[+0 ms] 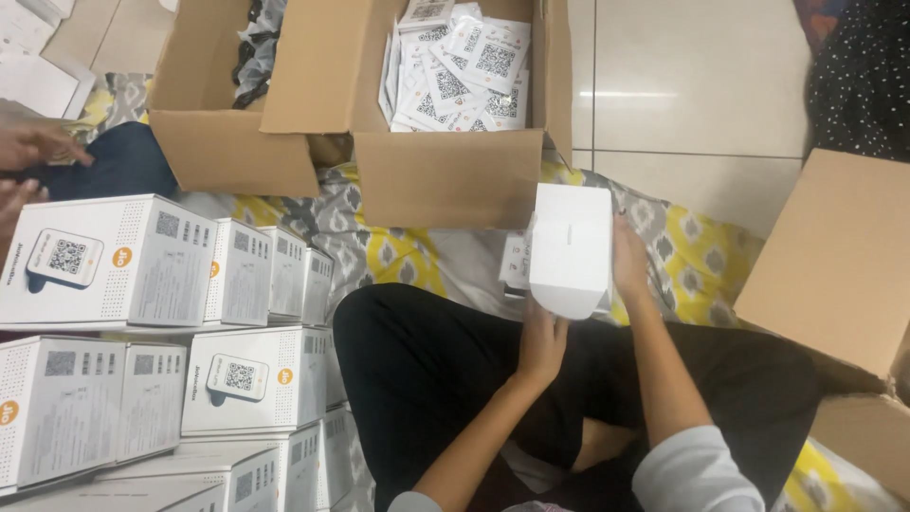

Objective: The person assembles product boxes and inserts printed materials and manuals.

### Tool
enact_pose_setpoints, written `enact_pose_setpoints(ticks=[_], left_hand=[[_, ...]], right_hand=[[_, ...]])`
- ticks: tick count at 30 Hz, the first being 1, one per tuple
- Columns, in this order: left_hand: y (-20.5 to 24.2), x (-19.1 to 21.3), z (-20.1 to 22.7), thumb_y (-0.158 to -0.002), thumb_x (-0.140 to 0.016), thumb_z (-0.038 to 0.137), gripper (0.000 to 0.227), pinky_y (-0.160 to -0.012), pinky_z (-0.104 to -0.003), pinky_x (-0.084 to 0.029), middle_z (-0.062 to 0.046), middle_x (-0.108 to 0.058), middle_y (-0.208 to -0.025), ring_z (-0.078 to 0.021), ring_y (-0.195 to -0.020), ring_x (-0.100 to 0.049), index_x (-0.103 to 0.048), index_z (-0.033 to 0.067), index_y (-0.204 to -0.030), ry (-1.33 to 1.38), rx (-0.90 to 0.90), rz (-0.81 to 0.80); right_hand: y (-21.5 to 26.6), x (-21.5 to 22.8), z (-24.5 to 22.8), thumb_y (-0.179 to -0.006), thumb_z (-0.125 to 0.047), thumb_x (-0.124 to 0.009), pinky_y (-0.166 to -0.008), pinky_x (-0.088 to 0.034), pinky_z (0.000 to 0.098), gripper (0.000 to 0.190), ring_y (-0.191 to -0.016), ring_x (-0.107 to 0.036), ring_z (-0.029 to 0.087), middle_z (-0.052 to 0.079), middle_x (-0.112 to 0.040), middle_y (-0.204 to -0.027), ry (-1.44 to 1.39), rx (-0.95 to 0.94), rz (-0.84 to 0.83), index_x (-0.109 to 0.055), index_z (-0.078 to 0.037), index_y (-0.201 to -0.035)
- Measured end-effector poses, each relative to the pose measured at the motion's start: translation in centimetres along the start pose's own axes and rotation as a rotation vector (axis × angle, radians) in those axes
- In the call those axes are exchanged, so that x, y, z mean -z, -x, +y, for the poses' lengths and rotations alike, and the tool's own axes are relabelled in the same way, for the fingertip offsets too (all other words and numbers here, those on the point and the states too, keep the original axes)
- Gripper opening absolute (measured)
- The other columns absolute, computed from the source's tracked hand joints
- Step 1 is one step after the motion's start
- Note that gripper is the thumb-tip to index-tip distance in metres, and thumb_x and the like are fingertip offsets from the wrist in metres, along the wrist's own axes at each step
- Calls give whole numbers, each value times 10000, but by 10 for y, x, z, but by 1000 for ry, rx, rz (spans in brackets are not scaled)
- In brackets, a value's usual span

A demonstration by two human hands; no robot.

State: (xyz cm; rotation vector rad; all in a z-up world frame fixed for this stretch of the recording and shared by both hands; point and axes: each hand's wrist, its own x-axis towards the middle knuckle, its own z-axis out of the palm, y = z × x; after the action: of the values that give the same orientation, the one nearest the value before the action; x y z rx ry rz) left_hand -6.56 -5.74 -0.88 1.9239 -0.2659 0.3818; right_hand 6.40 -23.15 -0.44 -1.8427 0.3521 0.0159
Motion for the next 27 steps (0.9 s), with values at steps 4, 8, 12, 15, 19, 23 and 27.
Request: enact_pose_setpoints(ticks=[4, 8, 12, 15, 19, 23, 27], left_hand=[[-15, 5, 6, -985, -591, 23, 505, -1119, -549, -341, -330, -417, -1464, -509, -1330, -423, -397, -96, -1436, -58, -73, -29], [-52, -1, 21, -1085, -445, 62, 353, -1070, -471, -448, -268, -506, -1360, -404, -1242, -521, -469, -75, -1409, 448, 189, -88], [-83, -17, 1, -1034, -475, 119, 419, -1078, -432, -451, -229, -551, -1351, -369, -1267, -537, -498, -20, -1429, 148, 59, -127], [-83, 4, 4, -1069, -432, 150, 487, -1151, -466, -367, -264, -450, -1490, -413, -1390, -433, -436, -50, -1513, 100, 71, -53], [-66, 1, 3, -1145, -288, 334, 594, -1229, -484, -290, -252, -384, -1618, -424, -1505, -353, -336, -69, -1578, 285, 89, -42], [-68, 7, 18, -1026, -438, 572, 879, -1181, -519, -294, -313, -326, -1565, -472, -1454, -319, -248, -94, -1567, -19, -2, -218], [-64, -3, -11, -1076, -338, 571, 781, -1181, -479, -331, -294, -407, -1547, -433, -1437, -402, -330, -51, -1549, 128, 193, -102]], right_hand=[[20, 17, 61, -1118, -490, -404, -859, -487, 398, 628, -911, -618, 268, 171, -684, -947, 49, 50, 215, -677, 76, -1092], [62, 38, 72, -1136, -437, -448, -795, -442, 398, 563, -860, -542, 236, 153, -621, -929, -62, 47, 394, -673, 73, -1058], [78, 36, 89, -1164, -383, -434, -900, -464, 364, 449, -931, -542, 217, 159, -589, -1068, -74, 152, 474, -587, 38, -1139], [97, 23, 29, -1182, -334, -456, -998, -424, 388, 410, -1045, -504, 264, 206, -544, -1155, 100, 416, 382, -555, 63, -1205], [92, 19, 8, -1126, -342, -477, -999, -425, 374, 427, -1118, -536, 246, 189, -591, -1201, 47, 448, 275, -560, 48, -1280], [89, 21, 23, -1083, -389, -519, -912, -470, 346, 464, -1012, -586, 186, 167, -667, -1098, -90, 217, 223, -606, 42, -1231], [111, 27, -6, -1047, -414, -553, -792, -504, 387, 495, -843, -617, 228, 183, -708, -934, 132, 45, 206, -700, 50, -1135]])
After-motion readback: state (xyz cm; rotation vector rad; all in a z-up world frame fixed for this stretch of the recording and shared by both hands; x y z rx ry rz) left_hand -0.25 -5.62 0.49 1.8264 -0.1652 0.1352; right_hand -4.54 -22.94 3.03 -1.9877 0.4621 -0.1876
